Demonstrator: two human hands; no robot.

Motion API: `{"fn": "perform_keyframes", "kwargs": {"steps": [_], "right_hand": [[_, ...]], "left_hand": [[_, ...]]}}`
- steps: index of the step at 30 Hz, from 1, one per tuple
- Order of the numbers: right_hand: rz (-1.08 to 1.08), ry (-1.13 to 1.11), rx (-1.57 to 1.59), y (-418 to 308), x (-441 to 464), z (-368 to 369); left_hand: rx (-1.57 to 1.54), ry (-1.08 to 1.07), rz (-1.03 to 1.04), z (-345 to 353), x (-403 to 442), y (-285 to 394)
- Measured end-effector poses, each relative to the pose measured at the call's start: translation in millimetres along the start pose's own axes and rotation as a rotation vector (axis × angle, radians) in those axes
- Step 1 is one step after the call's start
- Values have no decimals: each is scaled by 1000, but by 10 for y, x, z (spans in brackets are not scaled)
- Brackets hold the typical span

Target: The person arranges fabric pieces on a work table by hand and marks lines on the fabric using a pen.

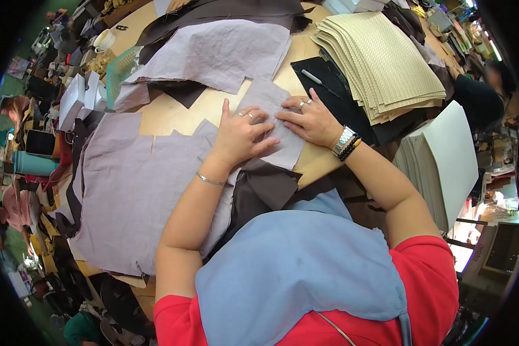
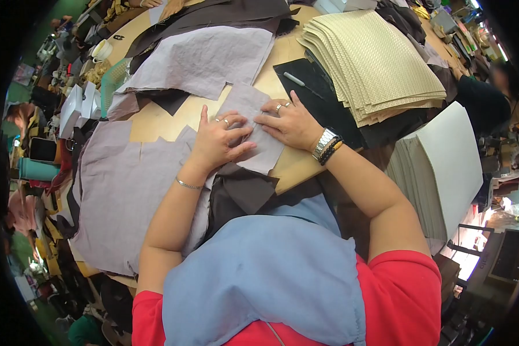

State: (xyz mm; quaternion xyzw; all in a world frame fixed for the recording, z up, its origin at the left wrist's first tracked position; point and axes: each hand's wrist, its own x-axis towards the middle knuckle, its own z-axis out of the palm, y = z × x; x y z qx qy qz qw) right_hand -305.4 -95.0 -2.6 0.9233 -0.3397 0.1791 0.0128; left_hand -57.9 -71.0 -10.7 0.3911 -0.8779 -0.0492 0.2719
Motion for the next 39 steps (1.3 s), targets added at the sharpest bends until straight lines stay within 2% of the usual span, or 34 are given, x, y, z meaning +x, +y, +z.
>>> {"fn": "perform_keyframes", "kwargs": {"steps": [6, 21, 27, 30, 39], "right_hand": [[-45, -32, 34, 31, 23, 24], [-232, -189, -31, -34, 53, -63], [-151, -287, 8, -177, 51, -109], [-223, -205, -41, -234, 36, -32], [-191, -256, -22, -419, 15, -62]], "left_hand": [[91, -63, 19, -95, -93, 96], [43, -104, -78, -276, -388, 225], [75, -120, -75, -304, -435, 263], [74, -126, -91, -346, -466, 297], [64, -134, -136, -424, -564, 379]]}}
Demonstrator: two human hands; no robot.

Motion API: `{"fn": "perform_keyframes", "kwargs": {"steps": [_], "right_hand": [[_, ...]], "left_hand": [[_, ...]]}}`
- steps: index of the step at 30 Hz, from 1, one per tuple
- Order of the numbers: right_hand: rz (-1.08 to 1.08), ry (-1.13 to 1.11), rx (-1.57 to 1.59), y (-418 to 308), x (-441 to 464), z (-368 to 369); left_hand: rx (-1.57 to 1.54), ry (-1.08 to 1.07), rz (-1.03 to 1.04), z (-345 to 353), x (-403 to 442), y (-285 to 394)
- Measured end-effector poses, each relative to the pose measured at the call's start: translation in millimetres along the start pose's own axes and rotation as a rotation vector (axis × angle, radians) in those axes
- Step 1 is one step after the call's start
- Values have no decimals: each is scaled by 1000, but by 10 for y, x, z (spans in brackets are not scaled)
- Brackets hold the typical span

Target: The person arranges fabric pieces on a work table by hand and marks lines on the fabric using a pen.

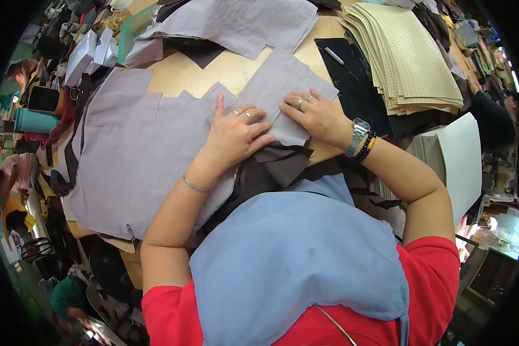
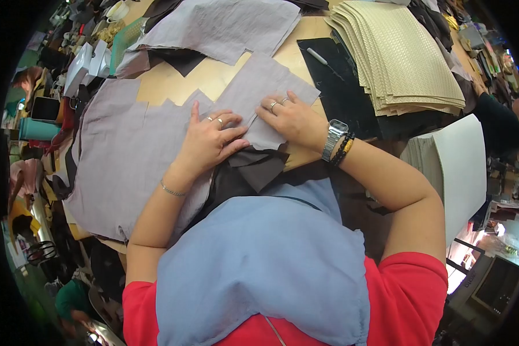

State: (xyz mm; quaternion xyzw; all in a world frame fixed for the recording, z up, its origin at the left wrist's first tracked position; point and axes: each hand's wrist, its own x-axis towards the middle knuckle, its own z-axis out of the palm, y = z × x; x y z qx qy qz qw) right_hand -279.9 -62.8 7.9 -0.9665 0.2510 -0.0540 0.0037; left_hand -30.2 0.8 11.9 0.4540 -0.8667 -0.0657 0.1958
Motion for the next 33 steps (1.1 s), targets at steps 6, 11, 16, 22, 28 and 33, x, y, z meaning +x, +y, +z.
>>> {"fn": "perform_keyframes", "kwargs": {"steps": [6, 11, 16, 22, 28, 33], "right_hand": [[40, -38, 16, -115, -3, -88], [34, -15, -3, -224, -14, -43], [41, -24, 30, -274, 6, -41], [20, -64, 6, -369, 5, -82], [12, -58, 76, -464, 30, -78], [-35, -9, 147, -485, 33, -91]], "left_hand": [[32, -12, -9, -50, -87, 58], [61, 12, -19, -50, -186, 86], [88, 40, -15, -71, -245, 125], [118, 75, -52, -90, -320, 215], [151, -3, -136, -94, -402, 278], [146, 1, -106, -96, -521, 301]]}}
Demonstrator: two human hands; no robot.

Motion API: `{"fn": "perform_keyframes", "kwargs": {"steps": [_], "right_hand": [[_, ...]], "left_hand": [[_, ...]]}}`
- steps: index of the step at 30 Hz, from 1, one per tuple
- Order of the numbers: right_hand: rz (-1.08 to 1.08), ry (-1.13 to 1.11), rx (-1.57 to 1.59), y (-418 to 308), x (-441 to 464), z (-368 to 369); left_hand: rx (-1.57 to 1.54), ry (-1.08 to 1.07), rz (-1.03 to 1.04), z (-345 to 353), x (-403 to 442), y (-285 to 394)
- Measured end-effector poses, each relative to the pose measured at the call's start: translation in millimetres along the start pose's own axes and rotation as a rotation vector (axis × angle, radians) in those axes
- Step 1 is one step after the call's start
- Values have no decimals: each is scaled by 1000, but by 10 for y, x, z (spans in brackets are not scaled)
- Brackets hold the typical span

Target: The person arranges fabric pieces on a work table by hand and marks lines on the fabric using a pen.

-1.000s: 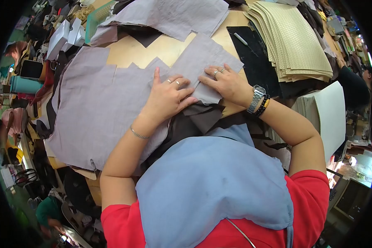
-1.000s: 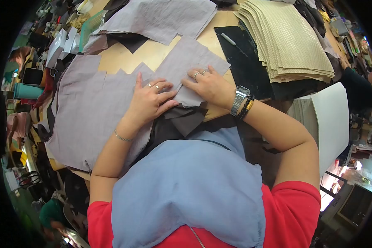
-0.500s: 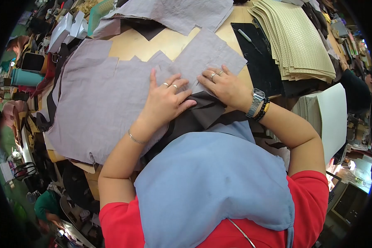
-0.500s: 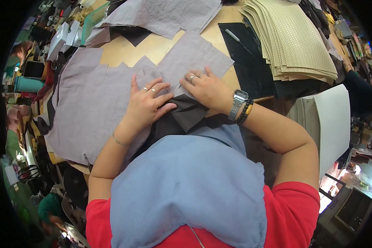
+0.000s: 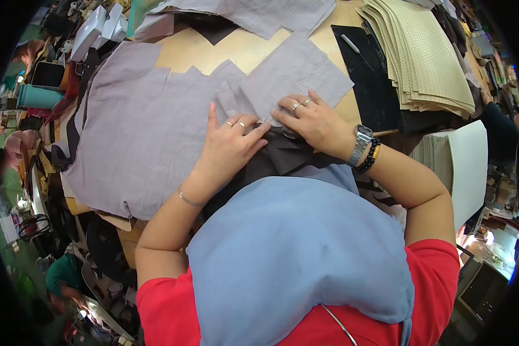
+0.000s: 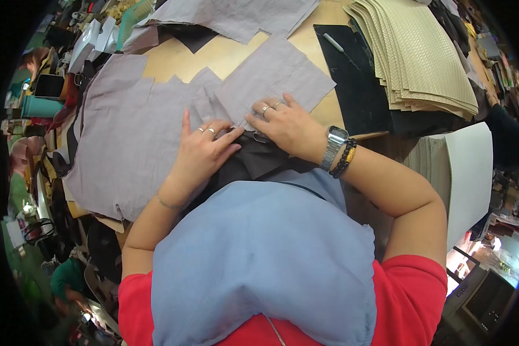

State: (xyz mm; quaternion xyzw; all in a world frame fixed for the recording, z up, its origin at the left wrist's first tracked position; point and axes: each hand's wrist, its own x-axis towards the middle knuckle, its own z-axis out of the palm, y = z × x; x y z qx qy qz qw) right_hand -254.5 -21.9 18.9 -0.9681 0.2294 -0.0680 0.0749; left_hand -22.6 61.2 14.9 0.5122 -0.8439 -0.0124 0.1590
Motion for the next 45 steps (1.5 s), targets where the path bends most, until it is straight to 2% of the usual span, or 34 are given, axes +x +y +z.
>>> {"fn": "perform_keyframes", "kwargs": {"steps": [6, 12, 24, 30, 34, 41, 45], "right_hand": [[10, -106, 6, -56, 19, -103], [19, -120, 5, -85, 59, -127], [-3, -106, -66, -99, 31, -90], [113, -30, -55, -53, -55, -32], [270, -35, -116, 216, -97, -41], [376, 12, -300, 791, -146, -139], [420, -62, -307, 992, -77, -108]], "left_hand": [[-17, -68, 50, -29, -85, -91], [-36, -46, 131, -54, -60, -198], [-58, -140, 57, -161, 94, -100], [-29, -175, 49, -186, 124, -67], [-55, -180, 44, -197, 129, -76], [-69, -153, 39, -190, 125, -70], [-60, -159, 25, -195, 111, -62]]}}
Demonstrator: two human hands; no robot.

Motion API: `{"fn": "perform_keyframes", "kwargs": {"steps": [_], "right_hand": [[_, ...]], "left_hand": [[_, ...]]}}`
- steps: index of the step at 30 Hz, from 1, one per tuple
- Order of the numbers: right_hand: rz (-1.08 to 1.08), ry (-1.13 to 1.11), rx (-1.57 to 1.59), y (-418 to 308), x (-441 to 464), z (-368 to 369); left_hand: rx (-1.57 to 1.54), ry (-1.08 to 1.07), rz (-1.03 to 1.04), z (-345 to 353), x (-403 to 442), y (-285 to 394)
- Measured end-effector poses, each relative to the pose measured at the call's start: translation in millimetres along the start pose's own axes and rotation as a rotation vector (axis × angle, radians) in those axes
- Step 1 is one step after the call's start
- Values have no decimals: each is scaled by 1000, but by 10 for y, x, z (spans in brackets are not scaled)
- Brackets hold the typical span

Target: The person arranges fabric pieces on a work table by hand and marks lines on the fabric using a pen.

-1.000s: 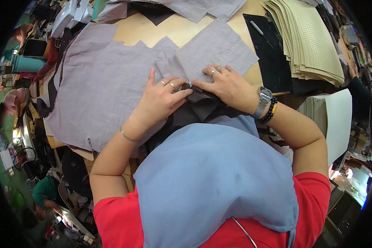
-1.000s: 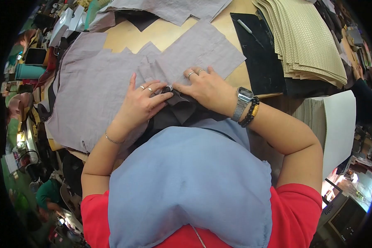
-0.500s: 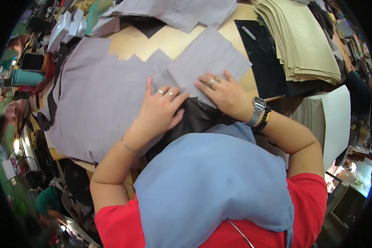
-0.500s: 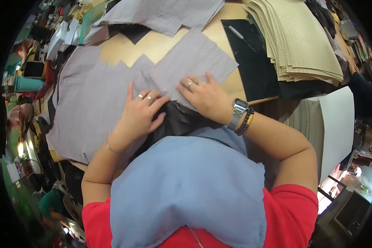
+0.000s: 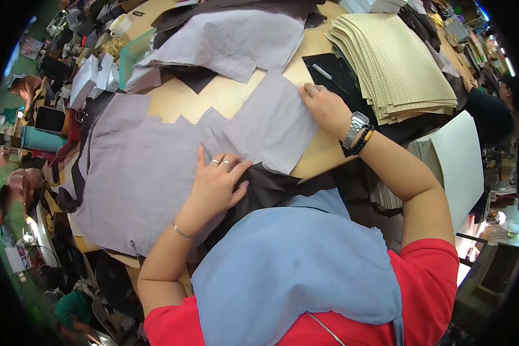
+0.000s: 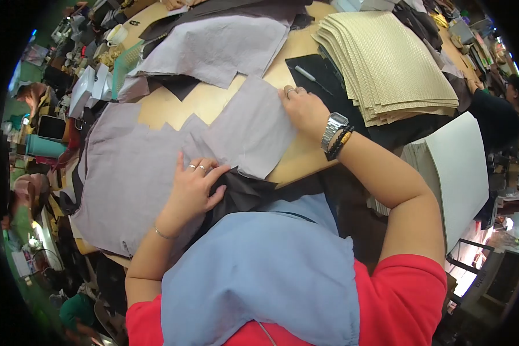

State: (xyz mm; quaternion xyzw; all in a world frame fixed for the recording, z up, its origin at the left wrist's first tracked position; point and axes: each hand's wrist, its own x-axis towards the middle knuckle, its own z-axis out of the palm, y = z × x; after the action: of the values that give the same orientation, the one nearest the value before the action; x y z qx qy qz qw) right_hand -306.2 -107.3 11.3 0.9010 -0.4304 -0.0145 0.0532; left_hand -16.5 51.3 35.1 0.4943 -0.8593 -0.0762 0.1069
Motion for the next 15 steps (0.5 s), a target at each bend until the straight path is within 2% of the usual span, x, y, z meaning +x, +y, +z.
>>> {"fn": "perform_keyframes", "kwargs": {"steps": [3, 6, 7, 8, 10, 12, 13, 15], "right_hand": [[49, -49, -48, -102, 23, -48], [56, 280, 224, 23, 29, 88], [178, 218, 442, 18, -11, -23], [187, 338, 664, 33, -72, -49], [219, 538, 871, -11, -225, 41], [387, 583, 1174, -117, -403, 111], [363, 606, 1291, -143, -448, 190], [438, 669, 1528, -269, -592, 211]], "left_hand": [[-106, -61, -36, -32, 88, -85], [-35, 364, -279, 206, 338, -188], [-30, 284, -312, 204, 399, -214], [-28, 210, -350, 189, 460, -236], [-101, 25, -411, 77, 602, -245], [-239, -224, -435, -75, 723, -238], [-213, -75, -289, -41, 740, -252], [-547, 165, -266, -98, 847, -261]]}}
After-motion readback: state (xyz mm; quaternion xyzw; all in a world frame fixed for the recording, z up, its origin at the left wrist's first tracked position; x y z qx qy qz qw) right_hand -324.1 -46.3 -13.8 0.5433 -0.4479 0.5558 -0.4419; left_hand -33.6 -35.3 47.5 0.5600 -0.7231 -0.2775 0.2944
